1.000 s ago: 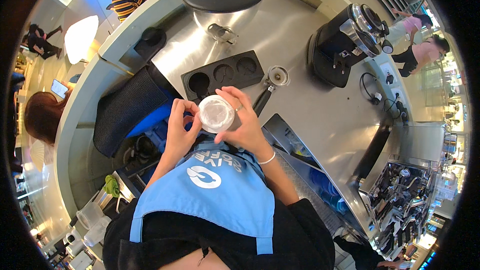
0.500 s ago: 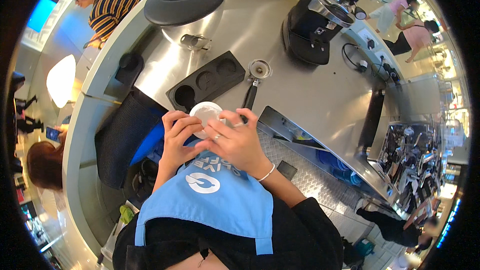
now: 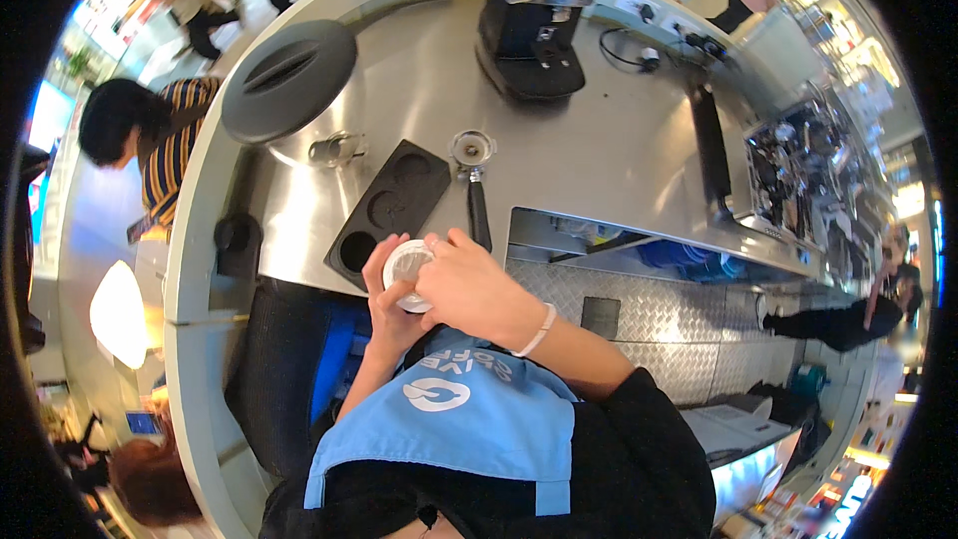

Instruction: The person wipes the stainless steel counter and espresso machine area with a green cloth, rinses the cloth at the sink, and moves a coffee cup and lid container aside to reach the work surface. The person also handles a portafilter and wipes the machine drip tray.

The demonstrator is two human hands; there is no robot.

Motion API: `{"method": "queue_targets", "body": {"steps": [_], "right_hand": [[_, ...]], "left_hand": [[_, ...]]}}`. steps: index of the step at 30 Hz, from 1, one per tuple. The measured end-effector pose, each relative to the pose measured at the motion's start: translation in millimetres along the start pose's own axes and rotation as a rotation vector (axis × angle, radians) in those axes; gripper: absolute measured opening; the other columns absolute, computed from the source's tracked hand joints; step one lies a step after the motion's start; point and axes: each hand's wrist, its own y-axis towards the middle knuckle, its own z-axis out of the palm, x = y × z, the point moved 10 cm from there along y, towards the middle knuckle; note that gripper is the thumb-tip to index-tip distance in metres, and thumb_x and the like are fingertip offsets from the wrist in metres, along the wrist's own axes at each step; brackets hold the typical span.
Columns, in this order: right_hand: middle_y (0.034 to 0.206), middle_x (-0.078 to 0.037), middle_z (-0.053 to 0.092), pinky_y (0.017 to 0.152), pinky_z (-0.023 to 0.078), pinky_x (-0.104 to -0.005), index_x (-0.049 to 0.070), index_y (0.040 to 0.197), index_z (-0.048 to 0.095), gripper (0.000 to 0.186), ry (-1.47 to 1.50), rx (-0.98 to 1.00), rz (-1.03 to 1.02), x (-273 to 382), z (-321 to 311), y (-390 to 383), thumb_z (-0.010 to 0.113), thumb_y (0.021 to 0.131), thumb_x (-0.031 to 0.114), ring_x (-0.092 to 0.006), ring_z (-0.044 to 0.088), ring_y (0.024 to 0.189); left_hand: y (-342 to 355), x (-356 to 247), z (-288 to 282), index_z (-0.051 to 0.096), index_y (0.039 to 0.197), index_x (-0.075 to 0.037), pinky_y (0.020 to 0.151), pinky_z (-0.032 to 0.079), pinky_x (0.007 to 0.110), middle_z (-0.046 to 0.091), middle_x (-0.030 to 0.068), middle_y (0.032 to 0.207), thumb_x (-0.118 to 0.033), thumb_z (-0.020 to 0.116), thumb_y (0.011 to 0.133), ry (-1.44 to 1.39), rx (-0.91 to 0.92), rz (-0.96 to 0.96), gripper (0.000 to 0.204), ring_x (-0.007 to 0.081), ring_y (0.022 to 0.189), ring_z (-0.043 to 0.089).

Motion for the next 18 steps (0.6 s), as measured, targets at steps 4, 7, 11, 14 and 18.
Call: {"method": "queue_targets", "body": {"steps": [4, 7, 11, 14, 18], "right_hand": [[0.101, -0.006, 0.074, 0.084, 0.051, -0.0347, 0.002, 0.098, 0.073, 0.027, 0.682, -0.526, -0.033, -43, -31, -51, 0.075, 0.088, 0.027, -0.0209, 0.063, 0.093], [0.101, -0.012, 0.073, 0.08, 0.054, -0.0366, 0.0, 0.107, 0.069, 0.03, 1.175, -0.816, 0.459, -130, 24, -71, 0.07, 0.093, 0.026, -0.0223, 0.066, 0.087], [0.098, -0.023, 0.071, 0.081, 0.055, -0.0436, -0.006, 0.112, 0.062, 0.058, 0.556, -0.653, 0.842, -191, 94, -23, 0.077, 0.085, 0.044, -0.0355, 0.07, 0.089], [0.09, -0.031, 0.068, 0.078, 0.052, -0.0529, -0.007, 0.099, 0.061, 0.046, 0.696, -0.486, 0.844, -211, 143, 12, 0.068, 0.084, 0.036, -0.0472, 0.067, 0.087], [0.067, -0.021, 0.065, 0.043, 0.053, -0.0393, -0.009, 0.093, 0.05, 0.032, 1.101, -0.634, 0.744, -210, 146, -12, 0.063, 0.091, 0.02, -0.0261, 0.068, 0.049]], "left_hand": [[-7, 5, 8, 0.043, 0.12, -0.022, 0.095, 0.053, 0.049, 0.046, 0.028, 0.137, -0.02, 0.096, 0.063, 0.009, -0.015, -0.015, 0.078, 0.0453, 0.122, 0.054], [-10, 3, 12, 0.035, 0.128, -0.024, 0.097, 0.05, 0.052, 0.039, 0.0308, 0.141, -0.011, 0.095, 0.062, 0.02, -0.047, 0.012, 0.09, 0.0465, 0.124, 0.05], [-13, 1, 21, 0.029, 0.135, -0.022, 0.103, 0.04, 0.06, 0.033, 0.0331, 0.145, -0.007, 0.091, 0.067, 0.08, -0.11, 0.03, 0.094, 0.0497, 0.132, 0.039], [-14, 9, 32, 0.026, 0.14, -0.022, 0.104, 0.038, 0.063, 0.026, 0.0306, 0.149, -0.008, 0.089, 0.071, 0.207, -0.171, 0.018, 0.094, 0.0494, 0.137, 0.031], [-9, 33, 44, 0.02, 0.144, -0.02, 0.107, 0.037, 0.062, 0.022, 0.0301, 0.151, -0.013, 0.089, 0.073, 0.223, -0.261, -0.123, 0.099, 0.0517, 0.137, 0.029]]}}
